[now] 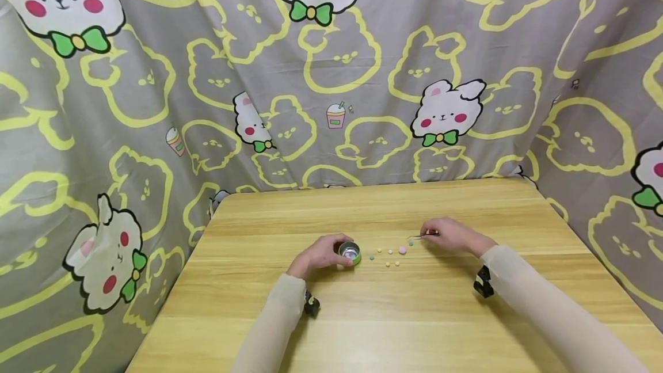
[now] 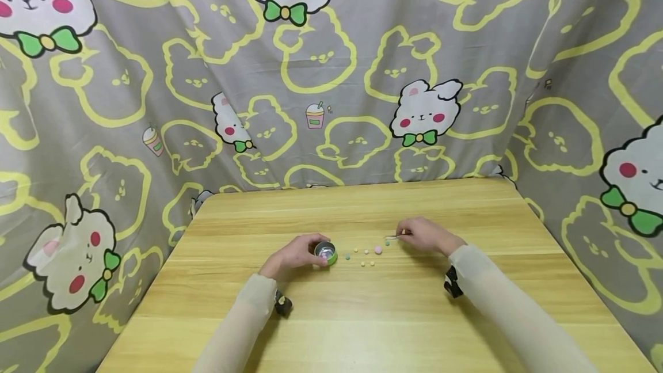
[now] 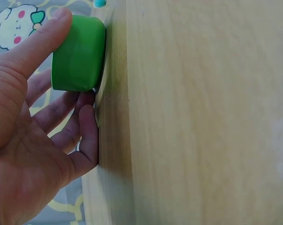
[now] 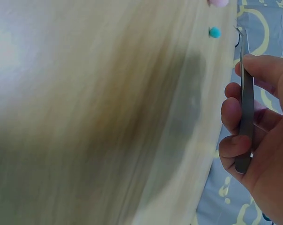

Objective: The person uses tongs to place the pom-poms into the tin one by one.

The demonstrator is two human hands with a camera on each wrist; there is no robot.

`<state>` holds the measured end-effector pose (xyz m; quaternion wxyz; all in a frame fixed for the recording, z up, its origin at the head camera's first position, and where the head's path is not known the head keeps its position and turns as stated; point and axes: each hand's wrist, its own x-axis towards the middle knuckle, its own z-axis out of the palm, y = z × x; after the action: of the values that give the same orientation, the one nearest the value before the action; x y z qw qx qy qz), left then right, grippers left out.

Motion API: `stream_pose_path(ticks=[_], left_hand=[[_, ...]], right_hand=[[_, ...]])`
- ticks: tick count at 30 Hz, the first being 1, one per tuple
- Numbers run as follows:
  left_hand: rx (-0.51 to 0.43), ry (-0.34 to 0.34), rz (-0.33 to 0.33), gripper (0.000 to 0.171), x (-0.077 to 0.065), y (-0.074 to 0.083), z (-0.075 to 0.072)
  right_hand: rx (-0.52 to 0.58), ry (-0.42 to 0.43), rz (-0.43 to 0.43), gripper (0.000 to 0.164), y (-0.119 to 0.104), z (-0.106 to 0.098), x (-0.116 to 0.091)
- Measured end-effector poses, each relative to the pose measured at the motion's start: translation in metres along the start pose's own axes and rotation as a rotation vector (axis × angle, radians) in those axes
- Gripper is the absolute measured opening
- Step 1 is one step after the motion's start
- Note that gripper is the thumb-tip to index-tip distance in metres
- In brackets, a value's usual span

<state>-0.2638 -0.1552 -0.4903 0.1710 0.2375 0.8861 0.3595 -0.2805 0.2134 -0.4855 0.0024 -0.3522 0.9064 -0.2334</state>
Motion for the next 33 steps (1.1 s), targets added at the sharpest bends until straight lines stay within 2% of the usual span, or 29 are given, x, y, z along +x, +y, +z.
stream_pose_path(ticks=[15, 25, 33], left_hand=[[-0.009, 0.002, -0.006, 0.055, 0.0003, -0.0013, 0.0005], [-0.016, -0.004, -0.009, 0.054, -0.0006, 0.0004, 0.0004], [-0.008, -0.002, -0.009, 0.054, -0.0005, -0.0005, 0.0008]], right_hand=[[0.017, -0.027, 0.038, 0.008, 0.0071, 0.0043, -0.0072], [-0.003, 0.012, 0.003, 0.008, 0.0089, 0.0098, -0.0098], [0.049, -0.002, 0.074, 0.006, 0.0079, 0.0081, -0.0101]])
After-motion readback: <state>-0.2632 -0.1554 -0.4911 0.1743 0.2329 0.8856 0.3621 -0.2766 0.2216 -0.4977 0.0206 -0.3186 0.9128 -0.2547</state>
